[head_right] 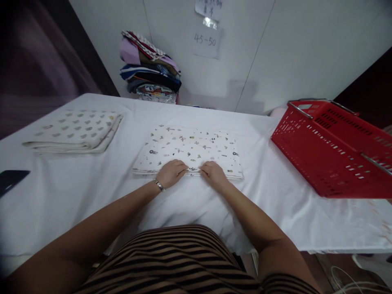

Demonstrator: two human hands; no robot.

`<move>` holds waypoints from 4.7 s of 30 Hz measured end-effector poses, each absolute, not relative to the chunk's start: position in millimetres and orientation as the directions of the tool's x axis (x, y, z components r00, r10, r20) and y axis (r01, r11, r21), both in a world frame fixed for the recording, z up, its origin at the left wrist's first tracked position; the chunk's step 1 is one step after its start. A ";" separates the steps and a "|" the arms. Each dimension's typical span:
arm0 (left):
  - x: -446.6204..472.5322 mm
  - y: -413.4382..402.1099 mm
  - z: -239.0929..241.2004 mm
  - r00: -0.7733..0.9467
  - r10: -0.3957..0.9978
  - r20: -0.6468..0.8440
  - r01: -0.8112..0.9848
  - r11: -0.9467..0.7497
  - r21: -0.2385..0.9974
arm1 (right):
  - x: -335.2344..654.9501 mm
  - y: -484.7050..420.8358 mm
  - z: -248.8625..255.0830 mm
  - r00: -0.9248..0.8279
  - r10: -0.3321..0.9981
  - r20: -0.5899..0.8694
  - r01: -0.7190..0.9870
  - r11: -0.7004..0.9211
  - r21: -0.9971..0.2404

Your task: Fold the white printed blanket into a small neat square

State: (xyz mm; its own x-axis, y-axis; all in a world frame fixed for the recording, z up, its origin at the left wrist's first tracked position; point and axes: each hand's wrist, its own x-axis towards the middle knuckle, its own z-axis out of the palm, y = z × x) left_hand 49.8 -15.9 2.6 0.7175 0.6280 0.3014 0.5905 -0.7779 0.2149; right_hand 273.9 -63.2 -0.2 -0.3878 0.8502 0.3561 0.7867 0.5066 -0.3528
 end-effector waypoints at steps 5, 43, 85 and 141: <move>49.4 -18.6 -1.4 0.758 0.548 0.353 0.587 -0.809 -0.005 | 272.7 -65.5 -8.8 -0.441 0.783 0.438 0.833 0.539 -0.125; 67.1 -32.9 -1.1 0.735 0.594 0.327 0.584 -0.800 0.139 | 271.7 -66.1 -8.5 -0.457 0.811 0.365 0.819 0.544 -0.183; 64.1 -40.2 -4.5 0.705 0.669 0.234 0.678 -0.733 0.052 | 270.8 -72.7 -11.7 -0.504 0.782 0.368 0.812 0.573 -0.106; -80.8 -12.5 17.0 0.621 0.744 0.247 0.748 -0.656 0.098 | 177.0 -36.5 10.5 -0.540 0.827 0.156 0.808 0.561 -0.182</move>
